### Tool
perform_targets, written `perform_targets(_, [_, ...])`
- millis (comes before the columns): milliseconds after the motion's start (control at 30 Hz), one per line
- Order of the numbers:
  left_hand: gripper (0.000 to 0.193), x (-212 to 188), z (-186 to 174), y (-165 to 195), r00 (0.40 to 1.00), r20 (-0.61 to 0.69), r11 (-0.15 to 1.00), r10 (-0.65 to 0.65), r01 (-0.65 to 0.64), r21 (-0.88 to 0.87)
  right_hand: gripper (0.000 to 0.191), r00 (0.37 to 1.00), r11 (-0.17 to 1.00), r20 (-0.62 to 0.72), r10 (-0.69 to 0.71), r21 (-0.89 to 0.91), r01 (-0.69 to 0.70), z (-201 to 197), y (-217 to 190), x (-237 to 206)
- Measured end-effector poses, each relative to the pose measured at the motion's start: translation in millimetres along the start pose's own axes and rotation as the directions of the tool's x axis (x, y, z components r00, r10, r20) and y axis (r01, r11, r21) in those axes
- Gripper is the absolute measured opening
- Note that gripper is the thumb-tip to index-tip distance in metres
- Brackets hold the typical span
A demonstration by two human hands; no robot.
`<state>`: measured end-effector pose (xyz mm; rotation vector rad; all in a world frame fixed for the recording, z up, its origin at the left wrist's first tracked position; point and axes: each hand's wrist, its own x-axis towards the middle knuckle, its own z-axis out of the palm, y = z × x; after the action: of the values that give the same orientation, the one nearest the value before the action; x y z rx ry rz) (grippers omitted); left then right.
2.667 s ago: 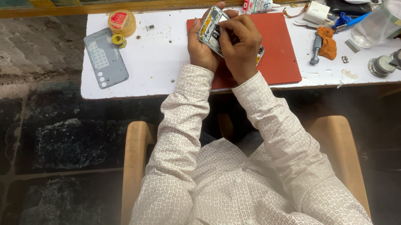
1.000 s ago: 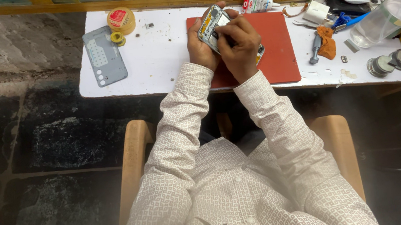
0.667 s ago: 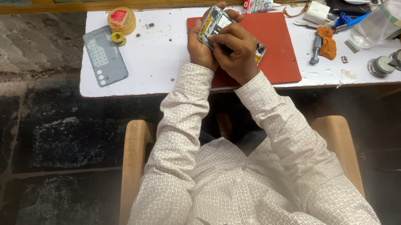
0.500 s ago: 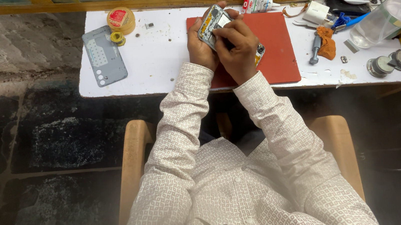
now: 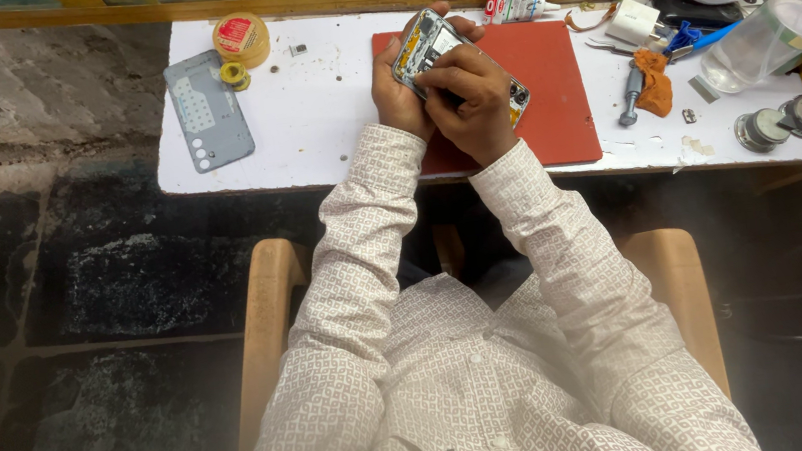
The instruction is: The person works on a disassembled mobile phone at a workbench, prying and pressing on its internal components by hand and with a small hand tool. They reposition the phone repeatedly, lift it to view its underside, and continue working on the internal parts.
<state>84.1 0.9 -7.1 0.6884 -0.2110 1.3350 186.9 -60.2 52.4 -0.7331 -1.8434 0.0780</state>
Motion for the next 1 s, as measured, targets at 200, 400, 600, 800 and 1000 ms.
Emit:
perform_targets(200, [0.063, 0.6, -3.2, 0.3, 1.0, -0.006, 0.999, -0.028, 0.027, -0.036, 0.016, 0.989, 0.993, -0.089, 0.114, -0.004, -0.115, 8.1, -5.6, 0.3])
perform_targets(400, [0.064, -0.9, -7.4, 0.1, 0.999, -0.037, 1.0, -0.025, 0.026, 0.01, 0.014, 0.971, 0.983, -0.172, 0.165, -0.053, -0.176, 14.4, -8.8, 1.9])
perform_targets(600, [0.064, -0.7, -6.2, 0.8, 1.0, -0.006, 1.0, -0.015, 0.015, -0.007, 0.017, 0.998, 0.999, -0.065, -0.005, -0.053, 0.001, 8.9, -11.0, 1.5])
perform_targets(800, [0.064, 0.2, -6.1, 0.5, 1.0, -0.01, 1.0, -0.02, 0.02, -0.006, 0.015, 0.972, 0.985, -0.177, 0.153, -0.057, -0.165, 12.5, -11.7, 3.8])
perform_targets(1000, [0.07, 0.7, -12.9, 0.4, 0.99, -0.12, 0.997, 0.069, -0.067, 0.022, 0.011, 0.923, 0.963, -0.285, 0.259, 0.009, -0.268, 0.5, 5.8, -4.6])
